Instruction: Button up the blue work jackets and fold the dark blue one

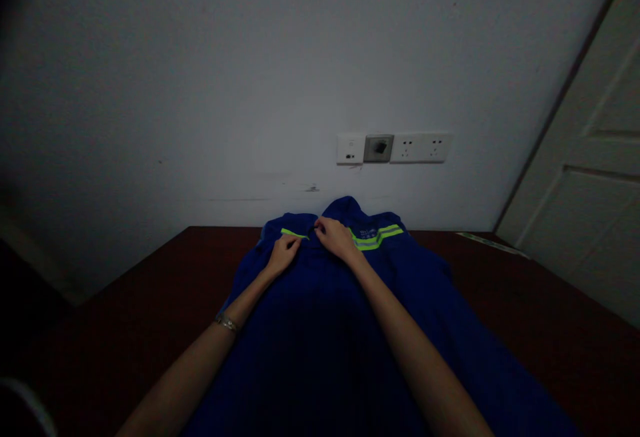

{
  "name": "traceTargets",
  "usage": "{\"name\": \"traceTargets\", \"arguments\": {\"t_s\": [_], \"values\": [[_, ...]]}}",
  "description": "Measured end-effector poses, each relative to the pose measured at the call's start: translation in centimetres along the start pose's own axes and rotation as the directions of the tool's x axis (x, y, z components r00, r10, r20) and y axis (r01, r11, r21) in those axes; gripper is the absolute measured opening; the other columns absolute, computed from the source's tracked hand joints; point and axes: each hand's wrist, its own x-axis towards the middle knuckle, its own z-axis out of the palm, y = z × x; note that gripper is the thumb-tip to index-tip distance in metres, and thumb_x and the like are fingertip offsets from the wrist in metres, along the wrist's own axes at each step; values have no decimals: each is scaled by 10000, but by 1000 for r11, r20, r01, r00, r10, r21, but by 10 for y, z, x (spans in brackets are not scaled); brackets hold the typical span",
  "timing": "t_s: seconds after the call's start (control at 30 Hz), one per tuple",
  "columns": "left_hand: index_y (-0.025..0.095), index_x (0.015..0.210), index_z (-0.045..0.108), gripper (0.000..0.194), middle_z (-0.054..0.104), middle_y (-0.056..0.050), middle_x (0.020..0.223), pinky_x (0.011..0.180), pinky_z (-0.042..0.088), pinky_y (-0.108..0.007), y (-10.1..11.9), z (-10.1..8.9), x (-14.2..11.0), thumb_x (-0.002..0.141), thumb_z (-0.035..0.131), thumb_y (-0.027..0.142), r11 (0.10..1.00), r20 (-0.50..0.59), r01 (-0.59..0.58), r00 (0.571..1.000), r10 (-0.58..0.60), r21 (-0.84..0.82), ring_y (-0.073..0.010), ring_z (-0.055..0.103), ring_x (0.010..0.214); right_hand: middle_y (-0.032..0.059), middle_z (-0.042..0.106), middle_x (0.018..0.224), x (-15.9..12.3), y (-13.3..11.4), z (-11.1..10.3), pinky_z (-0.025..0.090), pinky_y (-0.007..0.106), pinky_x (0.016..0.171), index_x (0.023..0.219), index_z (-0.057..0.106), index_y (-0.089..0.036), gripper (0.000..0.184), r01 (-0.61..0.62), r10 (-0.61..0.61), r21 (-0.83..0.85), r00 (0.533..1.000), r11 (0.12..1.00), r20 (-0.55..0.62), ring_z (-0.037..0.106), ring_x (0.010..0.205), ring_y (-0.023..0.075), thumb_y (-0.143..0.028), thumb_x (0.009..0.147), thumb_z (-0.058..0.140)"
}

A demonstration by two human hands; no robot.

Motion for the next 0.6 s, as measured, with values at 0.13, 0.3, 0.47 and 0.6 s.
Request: {"name": "traceTargets", "arguments": {"t_s": [0.13,0.3,0.47,0.6], "values": [[183,903,671,241,641,-78,1007,940,361,-403,-11,-5,-3,828,455,262,980,119,-108,989,89,166,-217,521,1016,1,653,799,1,14,-25,368,214,585,925,605,-231,177,-87,87,-2,993,996,-74,585,724,144,-240,786,496],[292,1029,629,352,587,-63,1143,1013,131,-584,-28,-17,-6,678,644,298,970,226,-71,974,17,232,-303,388,1187,3,655,769,-11,41,-41,392,219,618,907,611,-221,183,-115,114,-16,990,993,-81,588,713,146,-225,765,495],[310,1057,613,377,535,-45,1237,1007,67,-606,-43,-27,-2,681,637,337,979,338,81,931,-141,186,-303,295,1265,27,658,768,-24,68,-64,408,224,646,907,612,-196,187,-147,141,-60,986,987,-88,592,710,148,-221,772,485],[296,1014,638,310,528,-35,1252,1027,65,-569,-46,-29,2,722,583,380,973,389,156,897,-212,171,-290,272,1288,43,664,827,-42,88,-84,413,232,666,936,605,-196,199,-203,194,-152,978,967,-73,601,757,161,-223,788,475]]}}
